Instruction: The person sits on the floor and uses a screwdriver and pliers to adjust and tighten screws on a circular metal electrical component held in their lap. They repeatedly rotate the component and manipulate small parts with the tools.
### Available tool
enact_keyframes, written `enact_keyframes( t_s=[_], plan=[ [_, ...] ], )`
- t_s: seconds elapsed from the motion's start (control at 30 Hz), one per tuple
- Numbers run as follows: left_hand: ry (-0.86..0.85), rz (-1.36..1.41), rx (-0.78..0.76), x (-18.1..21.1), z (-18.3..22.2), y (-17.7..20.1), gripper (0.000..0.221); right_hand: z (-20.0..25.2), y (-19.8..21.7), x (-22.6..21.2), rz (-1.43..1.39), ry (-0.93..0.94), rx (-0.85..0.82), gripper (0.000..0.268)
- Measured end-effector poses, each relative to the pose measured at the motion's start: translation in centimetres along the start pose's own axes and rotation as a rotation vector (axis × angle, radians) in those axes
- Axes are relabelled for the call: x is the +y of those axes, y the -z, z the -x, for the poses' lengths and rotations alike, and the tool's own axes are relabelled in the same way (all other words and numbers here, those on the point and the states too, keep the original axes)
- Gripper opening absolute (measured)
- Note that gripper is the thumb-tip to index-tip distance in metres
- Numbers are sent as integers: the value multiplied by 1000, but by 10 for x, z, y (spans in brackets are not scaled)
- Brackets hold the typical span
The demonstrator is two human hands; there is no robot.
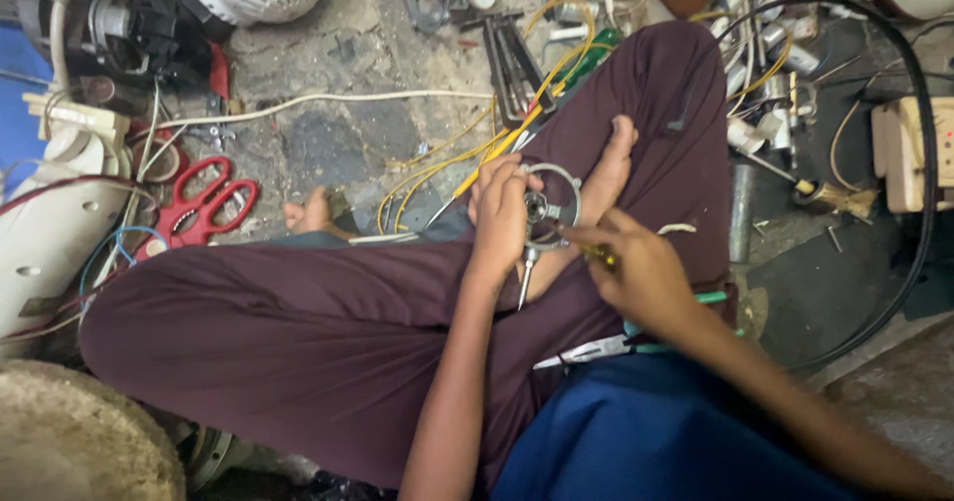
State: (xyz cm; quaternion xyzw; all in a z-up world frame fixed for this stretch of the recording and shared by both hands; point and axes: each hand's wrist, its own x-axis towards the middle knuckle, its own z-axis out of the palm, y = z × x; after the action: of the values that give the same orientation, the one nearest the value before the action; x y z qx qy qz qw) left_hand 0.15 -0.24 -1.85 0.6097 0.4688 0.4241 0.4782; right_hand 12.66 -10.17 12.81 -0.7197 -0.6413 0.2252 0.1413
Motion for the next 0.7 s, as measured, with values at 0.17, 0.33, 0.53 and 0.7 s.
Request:
enact_keyframes(
  t_s=[0.17,0.33,0.53,0.7],
  plan=[
    [51,-3,-20,3,-1,2,36,-7,5,9,-114,24,-4,41],
    [64,-31,-26,6,1,2,35,3,0,19,-234,-22,15,43],
    [62,-11,-18,9,-1,3,35,1,-2,19,-230,9,36,44],
    [64,-35,-18,11,0,4,35,0,0,14,-144,27,20,43]
  ],
)
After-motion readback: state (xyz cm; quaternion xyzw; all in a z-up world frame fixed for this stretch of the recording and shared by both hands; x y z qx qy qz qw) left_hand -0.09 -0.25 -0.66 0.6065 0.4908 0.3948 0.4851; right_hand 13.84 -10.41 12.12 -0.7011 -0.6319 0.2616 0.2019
